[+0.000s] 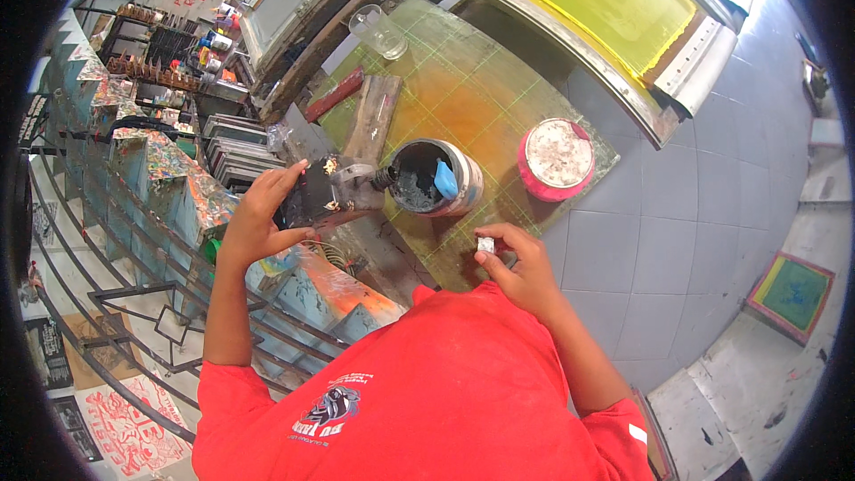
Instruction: The person stirs a dark substance in a metal can using a blue spatula. They then walk to a shelf to retrieve a pink container and a small black bottle, opening the bottle to pour its contents into the can. After returning to the workbench, they continue stirring the mixture thoroughly.
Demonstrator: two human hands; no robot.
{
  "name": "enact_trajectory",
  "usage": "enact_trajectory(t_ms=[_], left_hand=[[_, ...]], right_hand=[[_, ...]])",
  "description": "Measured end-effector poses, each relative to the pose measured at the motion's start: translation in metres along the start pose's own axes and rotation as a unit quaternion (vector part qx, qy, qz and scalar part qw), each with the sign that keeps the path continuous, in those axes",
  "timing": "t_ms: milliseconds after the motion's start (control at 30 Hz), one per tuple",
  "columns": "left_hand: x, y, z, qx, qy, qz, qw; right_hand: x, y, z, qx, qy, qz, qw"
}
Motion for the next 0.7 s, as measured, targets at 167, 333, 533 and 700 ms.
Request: enact_trajectory(t_ms=[167,333,533,700], left_hand=[[-0.002,0.001,-0.003,0.002,-0.004,-0.009,1.0],[0.004,-0.002,-0.007,-0.005,-0.018,-0.004,1.0],[0.006,-0.004,-0.007,-0.006,-0.029,0.013,0.999],[0.008,-0.006,-0.008,-0.008,-0.04,0.021,0.999]], right_hand=[[-0.006,-0.002,0.002,-0.008,0.023,-0.044,0.999],[-0.001,-0.001,0.003,0.003,0.004,0.001,1.0],[-0.005,-0.002,0.001,0.0,0.007,0.003,1.0],[-0.004,-0.001,0.0,0.006,0.012,-0.003,1.0]])
Point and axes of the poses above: each hand's wrist, its own y-axis away from the middle knuckle, its own z-axis out of the palm, x = y × z, the point moved 6 cm from there along -y, towards the middle knuckle, and after that the axes turned 12 degrees about y, right-handed, at the moved point
